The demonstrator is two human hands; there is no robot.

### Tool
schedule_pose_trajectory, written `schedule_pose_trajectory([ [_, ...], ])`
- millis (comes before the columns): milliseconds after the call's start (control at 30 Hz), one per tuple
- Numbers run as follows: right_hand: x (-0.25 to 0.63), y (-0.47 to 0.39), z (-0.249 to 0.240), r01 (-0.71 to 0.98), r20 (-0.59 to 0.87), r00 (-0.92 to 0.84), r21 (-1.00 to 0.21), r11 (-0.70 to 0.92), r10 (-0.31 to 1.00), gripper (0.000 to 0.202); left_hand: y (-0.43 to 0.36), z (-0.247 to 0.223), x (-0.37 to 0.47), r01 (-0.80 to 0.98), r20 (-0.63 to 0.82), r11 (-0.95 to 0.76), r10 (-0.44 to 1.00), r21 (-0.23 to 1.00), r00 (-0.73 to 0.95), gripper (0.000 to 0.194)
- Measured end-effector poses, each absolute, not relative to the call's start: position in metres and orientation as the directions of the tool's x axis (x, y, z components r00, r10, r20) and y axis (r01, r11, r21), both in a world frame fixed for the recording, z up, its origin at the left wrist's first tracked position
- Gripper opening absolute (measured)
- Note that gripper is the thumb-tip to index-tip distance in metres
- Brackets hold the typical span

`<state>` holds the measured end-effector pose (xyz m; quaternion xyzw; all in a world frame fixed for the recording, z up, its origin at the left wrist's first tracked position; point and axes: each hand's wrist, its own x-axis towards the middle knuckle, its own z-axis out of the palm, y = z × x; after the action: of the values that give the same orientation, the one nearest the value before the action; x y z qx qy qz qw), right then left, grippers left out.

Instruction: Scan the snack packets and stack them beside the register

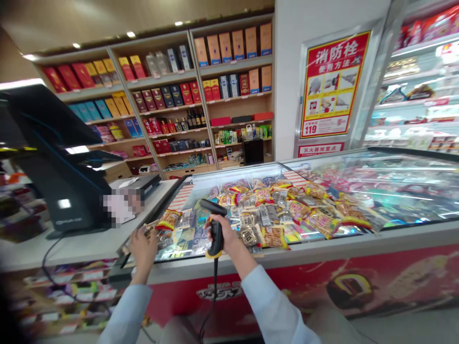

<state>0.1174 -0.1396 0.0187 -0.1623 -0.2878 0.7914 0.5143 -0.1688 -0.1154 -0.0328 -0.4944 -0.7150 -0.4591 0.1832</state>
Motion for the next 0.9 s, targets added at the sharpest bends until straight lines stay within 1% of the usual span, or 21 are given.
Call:
schedule_pose_trajectory([
  [100, 0.172, -0.141, 0.042, -0.763, 0.086, -0.28, -0.625, -0.167, 0.956, 0.019, -0.113, -0.012, -0.123, 0.887, 0.736, -0.05, 0.579, 0.46, -0.349, 0.05],
  [200, 0.22, -0.141, 0.05, -0.78, 0.111, -0.171, -0.622, -0.066, 0.979, 0.017, -0.109, 0.008, -0.069, 0.86, 0.723, -0.186, 0.639, 0.476, -0.262, 0.049],
  [300, 0.261, -0.143, 0.044, -0.762, 0.097, -0.107, -0.647, -0.019, 0.99, 0.015, -0.11, 0.017, -0.013, 0.801, 0.707, -0.314, 0.683, 0.509, -0.182, 0.046],
  [400, 0.294, -0.145, 0.031, -0.745, 0.079, -0.035, -0.666, 0.027, 0.996, 0.014, -0.115, 0.017, 0.042, 0.728, 0.671, -0.401, 0.734, 0.556, -0.108, 0.045],
  [500, 0.322, -0.144, 0.02, -0.752, 0.067, 0.001, -0.657, 0.045, 0.998, 0.015, -0.121, 0.011, 0.088, 0.683, 0.633, -0.478, 0.774, 0.553, 0.03, 0.05],
  [567, 0.335, -0.142, 0.014, -0.755, 0.051, 0.009, -0.655, 0.04, 0.999, 0.017, -0.121, 0.006, 0.11, 0.702, 0.576, -0.464, 0.812, 0.54, 0.094, 0.053],
  [667, 0.348, -0.139, 0.004, -0.748, 0.038, 0.025, -0.662, 0.044, 0.999, 0.018, -0.12, -0.004, 0.13, 0.786, 0.42, -0.342, 0.9, 0.515, 0.117, 0.056],
  [733, 0.352, -0.139, -0.005, -0.745, 0.031, 0.015, -0.666, 0.032, 0.999, 0.018, -0.119, -0.009, 0.136, 0.835, 0.328, -0.275, 0.937, 0.477, 0.121, 0.058],
  [833, 0.354, -0.141, -0.017, -0.76, 0.013, -0.014, -0.65, -0.002, 1.0, 0.019, -0.119, -0.009, 0.139, 0.882, 0.273, -0.237, 0.953, 0.408, 0.13, 0.057],
  [900, 0.353, -0.142, -0.023, -0.774, 0.017, -0.004, -0.633, 0.007, 1.0, 0.018, -0.12, -0.005, 0.141, 0.904, 0.239, -0.208, 0.963, 0.374, 0.123, 0.054],
])
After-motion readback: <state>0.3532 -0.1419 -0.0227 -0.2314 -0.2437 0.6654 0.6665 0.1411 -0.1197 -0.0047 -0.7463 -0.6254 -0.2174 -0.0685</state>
